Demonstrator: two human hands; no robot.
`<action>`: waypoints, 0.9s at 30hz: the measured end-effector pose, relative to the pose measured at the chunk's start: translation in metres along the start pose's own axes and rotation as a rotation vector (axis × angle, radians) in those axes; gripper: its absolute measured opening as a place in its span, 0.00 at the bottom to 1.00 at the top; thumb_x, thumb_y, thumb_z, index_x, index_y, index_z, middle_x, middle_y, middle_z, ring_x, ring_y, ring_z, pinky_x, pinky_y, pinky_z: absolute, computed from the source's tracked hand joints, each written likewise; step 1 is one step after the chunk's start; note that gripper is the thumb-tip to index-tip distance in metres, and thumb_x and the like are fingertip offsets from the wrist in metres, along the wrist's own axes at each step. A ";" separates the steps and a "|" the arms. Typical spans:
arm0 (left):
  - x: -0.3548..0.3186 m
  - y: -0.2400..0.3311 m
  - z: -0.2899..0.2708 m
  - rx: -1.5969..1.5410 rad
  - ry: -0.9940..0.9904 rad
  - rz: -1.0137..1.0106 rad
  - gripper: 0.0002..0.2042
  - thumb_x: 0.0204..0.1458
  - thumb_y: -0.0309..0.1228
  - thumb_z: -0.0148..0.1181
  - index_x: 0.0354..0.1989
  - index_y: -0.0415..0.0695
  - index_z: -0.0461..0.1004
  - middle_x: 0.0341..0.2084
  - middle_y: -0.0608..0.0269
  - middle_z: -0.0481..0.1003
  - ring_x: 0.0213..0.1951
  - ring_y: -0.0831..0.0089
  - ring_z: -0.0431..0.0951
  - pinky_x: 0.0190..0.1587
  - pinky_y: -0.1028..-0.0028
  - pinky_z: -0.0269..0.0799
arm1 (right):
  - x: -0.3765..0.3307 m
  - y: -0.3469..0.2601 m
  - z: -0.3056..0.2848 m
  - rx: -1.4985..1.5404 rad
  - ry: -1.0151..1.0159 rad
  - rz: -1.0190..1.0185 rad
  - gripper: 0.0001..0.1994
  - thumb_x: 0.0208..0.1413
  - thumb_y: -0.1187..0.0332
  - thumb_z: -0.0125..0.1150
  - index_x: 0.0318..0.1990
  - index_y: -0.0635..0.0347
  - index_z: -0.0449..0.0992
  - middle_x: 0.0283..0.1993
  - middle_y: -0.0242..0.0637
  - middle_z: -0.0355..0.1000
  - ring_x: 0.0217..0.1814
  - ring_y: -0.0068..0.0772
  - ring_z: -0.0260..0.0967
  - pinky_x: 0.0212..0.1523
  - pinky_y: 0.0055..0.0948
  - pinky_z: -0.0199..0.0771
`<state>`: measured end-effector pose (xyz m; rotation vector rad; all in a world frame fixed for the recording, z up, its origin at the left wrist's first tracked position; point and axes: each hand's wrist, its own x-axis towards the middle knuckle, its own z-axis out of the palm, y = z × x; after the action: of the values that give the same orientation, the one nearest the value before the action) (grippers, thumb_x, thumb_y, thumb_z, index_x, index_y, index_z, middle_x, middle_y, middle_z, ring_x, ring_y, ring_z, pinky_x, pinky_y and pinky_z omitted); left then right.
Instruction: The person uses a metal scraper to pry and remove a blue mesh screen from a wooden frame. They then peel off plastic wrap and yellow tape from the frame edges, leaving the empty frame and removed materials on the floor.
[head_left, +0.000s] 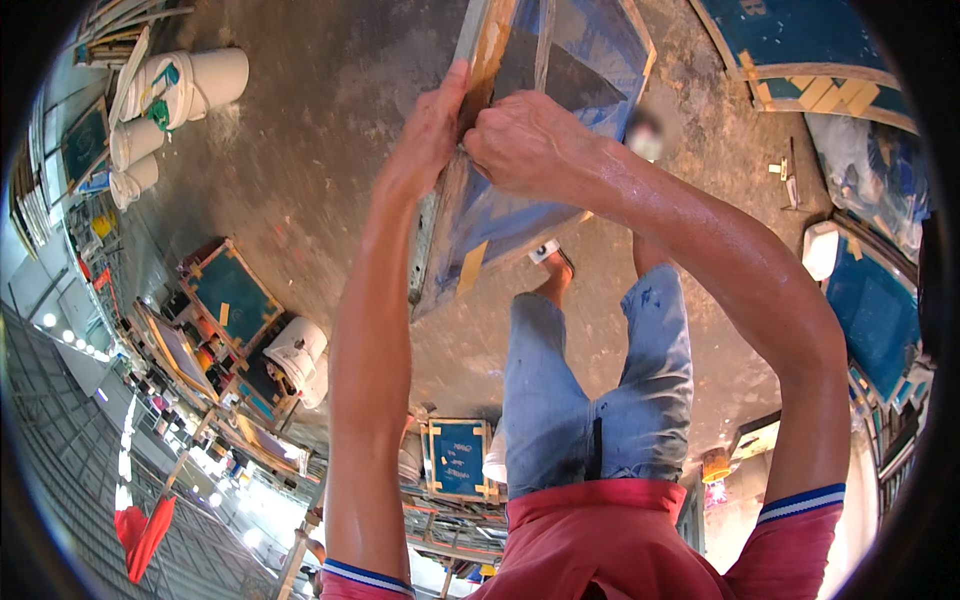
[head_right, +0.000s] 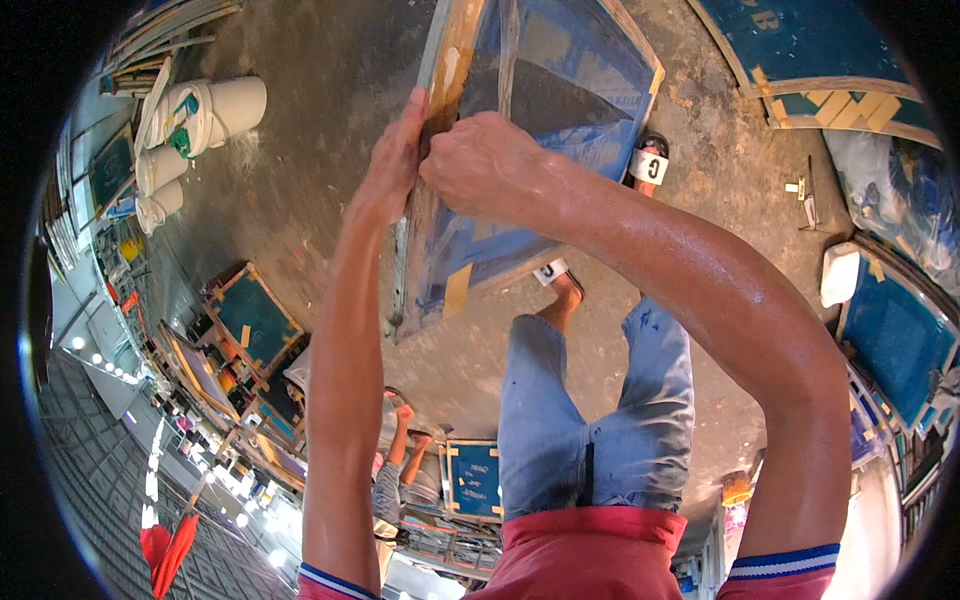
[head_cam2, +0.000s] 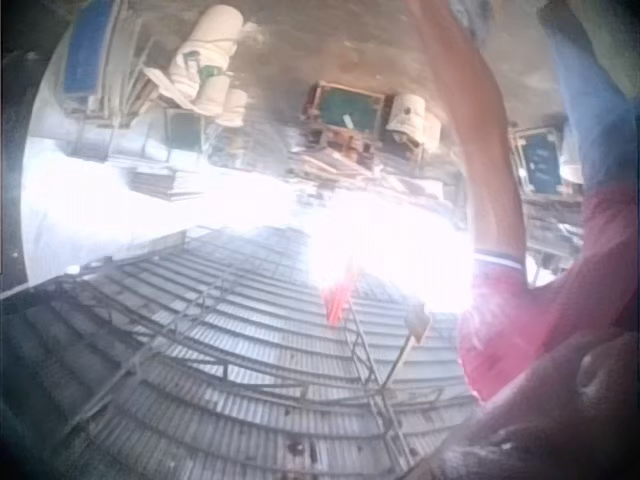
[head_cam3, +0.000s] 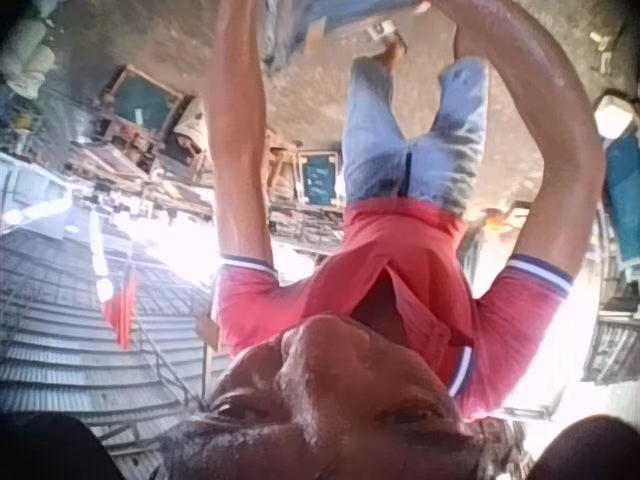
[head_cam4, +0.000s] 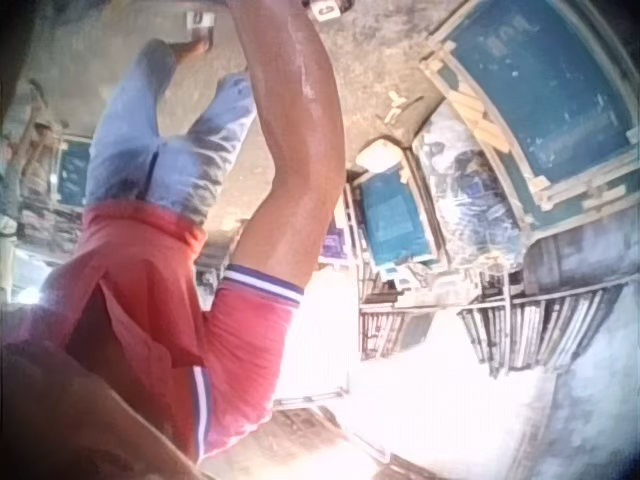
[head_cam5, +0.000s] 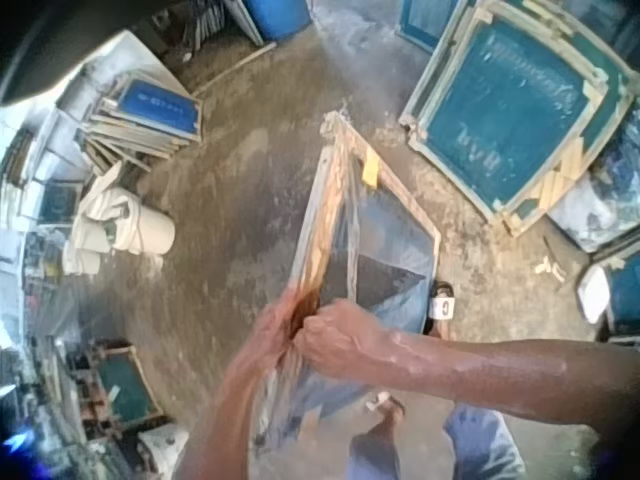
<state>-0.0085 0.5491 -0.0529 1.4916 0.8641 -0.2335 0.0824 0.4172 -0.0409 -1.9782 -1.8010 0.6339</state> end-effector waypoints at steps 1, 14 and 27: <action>0.002 -0.003 -0.001 0.031 0.009 0.008 0.35 0.60 0.62 0.41 0.36 0.35 0.76 0.28 0.65 0.72 0.33 0.73 0.68 0.38 0.71 0.64 | -0.001 -0.001 0.004 0.006 0.030 -0.030 0.08 0.44 0.69 0.59 0.18 0.62 0.77 0.20 0.41 0.73 0.30 0.46 0.74 0.39 0.41 0.72; 0.008 -0.014 -0.011 0.186 0.071 0.152 0.35 0.59 0.64 0.41 0.29 0.36 0.74 0.22 0.68 0.68 0.27 0.75 0.63 0.31 0.71 0.61 | -0.040 -0.011 0.015 -0.041 -0.244 -0.266 0.08 0.46 0.70 0.62 0.33 0.62 0.72 0.40 0.40 0.67 0.43 0.36 0.68 0.46 0.32 0.66; -0.053 -0.034 -0.036 -0.062 -0.001 -0.156 0.38 0.59 0.65 0.38 0.45 0.34 0.72 0.42 0.64 0.70 0.42 0.76 0.63 0.48 0.75 0.63 | 0.000 -0.029 0.059 0.076 0.272 0.061 0.10 0.47 0.72 0.61 0.37 0.61 0.71 0.34 0.39 0.68 0.41 0.40 0.73 0.39 0.37 0.72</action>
<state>-0.0800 0.5589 -0.0407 1.3680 0.9799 -0.3195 0.0248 0.4196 -0.0730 -1.9676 -1.5382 0.4202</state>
